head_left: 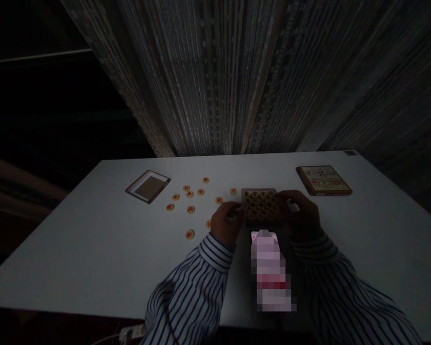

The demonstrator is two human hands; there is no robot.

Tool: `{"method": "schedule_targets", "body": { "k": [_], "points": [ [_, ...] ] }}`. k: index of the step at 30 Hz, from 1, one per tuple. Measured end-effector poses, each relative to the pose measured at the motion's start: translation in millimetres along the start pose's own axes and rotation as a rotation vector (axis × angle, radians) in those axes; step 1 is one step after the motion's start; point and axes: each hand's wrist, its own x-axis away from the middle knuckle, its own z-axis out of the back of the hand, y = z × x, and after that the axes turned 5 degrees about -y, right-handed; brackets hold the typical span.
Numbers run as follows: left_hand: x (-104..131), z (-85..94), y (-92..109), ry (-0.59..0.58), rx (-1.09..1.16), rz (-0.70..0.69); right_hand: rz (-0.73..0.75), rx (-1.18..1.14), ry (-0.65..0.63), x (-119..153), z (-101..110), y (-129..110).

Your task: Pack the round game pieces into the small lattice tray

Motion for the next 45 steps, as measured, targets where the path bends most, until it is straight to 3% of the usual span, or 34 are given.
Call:
{"method": "schedule_targets", "body": {
  "k": [5,15,26,32,36,45],
  "points": [
    [2.9,8.9,7.3,-0.023,0.026,-0.038,0.012,-0.056,-0.049,-4.5,-2.1,-4.6],
    [11.1,53.0,12.6,0.0,-0.071,-0.115,0.097,-0.111,-0.169,-23.6,-2.4,-27.9],
    [17.7,94.8,-12.4,0.122,-0.108,0.083,0.227,0.019,-0.294,-34.3,-16.7,-51.2],
    [16.5,114.8,-26.3,0.119,-0.169,0.188,0.253,-0.029,-0.34,-32.7,-27.6,-53.7],
    [14.0,120.6,-35.0,0.111,-0.301,0.231,0.291,-0.049,-0.345,-33.7,-34.2,-58.9],
    [11.2,113.8,-48.8,-0.049,-0.577,0.35,0.325,-0.079,-0.422,-31.9,-48.4,-63.9]
  ]
}}
